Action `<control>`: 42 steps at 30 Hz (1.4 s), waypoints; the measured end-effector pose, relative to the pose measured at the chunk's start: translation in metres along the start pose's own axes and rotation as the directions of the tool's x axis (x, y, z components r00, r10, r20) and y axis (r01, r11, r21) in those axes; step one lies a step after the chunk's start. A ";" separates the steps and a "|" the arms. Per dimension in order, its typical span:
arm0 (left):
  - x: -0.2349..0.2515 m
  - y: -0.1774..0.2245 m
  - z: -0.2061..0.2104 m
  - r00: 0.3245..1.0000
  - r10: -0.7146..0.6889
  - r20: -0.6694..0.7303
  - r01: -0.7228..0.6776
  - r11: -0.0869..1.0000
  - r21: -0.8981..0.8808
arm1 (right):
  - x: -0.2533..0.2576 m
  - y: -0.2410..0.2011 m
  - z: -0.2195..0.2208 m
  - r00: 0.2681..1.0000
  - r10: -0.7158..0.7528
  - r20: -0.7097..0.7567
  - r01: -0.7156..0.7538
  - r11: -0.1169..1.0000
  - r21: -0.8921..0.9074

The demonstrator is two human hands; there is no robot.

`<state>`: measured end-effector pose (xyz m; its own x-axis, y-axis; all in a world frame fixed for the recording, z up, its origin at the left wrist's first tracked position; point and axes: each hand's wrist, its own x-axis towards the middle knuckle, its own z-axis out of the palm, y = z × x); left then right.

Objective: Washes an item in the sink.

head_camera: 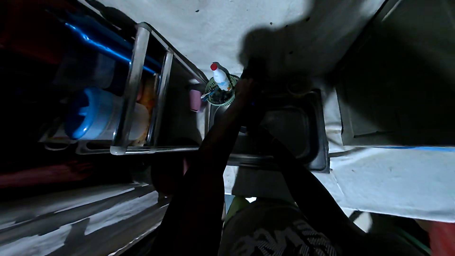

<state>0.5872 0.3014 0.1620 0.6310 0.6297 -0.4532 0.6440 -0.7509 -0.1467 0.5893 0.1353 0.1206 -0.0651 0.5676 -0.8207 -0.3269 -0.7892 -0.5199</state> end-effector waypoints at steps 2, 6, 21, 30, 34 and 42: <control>-0.001 0.001 -0.001 1.000 -0.001 -0.010 0.001 1.000 -0.005 | -0.017 -0.009 -0.003 1.000 -0.016 0.021 0.016 1.000 -0.006; 0.002 -0.003 0.004 0.999 0.001 -0.034 -0.003 0.999 -0.033 | -0.017 -0.005 -0.003 0.999 -0.032 0.020 0.032 0.999 0.009; 0.000 -0.002 -0.001 1.000 0.019 0.003 -0.019 1.000 -0.019 | -0.006 -0.004 0.000 0.998 0.055 -0.040 -0.052 0.997 0.062; 0.003 -0.002 0.003 1.000 0.028 -0.013 -0.028 1.000 0.006 | 0.009 0.003 -0.002 0.998 0.036 -0.042 -0.035 0.999 0.019; 0.001 -0.001 0.001 1.000 0.018 -0.004 -0.018 1.000 -0.006 | -0.003 0.008 -0.007 0.989 -0.144 0.035 0.142 0.989 0.042; 0.002 -0.001 0.002 1.000 -0.001 0.000 0.001 1.000 -0.024 | -0.011 -0.004 -0.003 0.997 0.050 -0.056 -0.049 0.999 0.022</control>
<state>0.5866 0.3034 0.1592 0.6301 0.6307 -0.4531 0.6552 -0.7449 -0.1257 0.5939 0.1316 0.1316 -0.0282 0.5131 -0.8578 -0.3442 -0.8107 -0.4736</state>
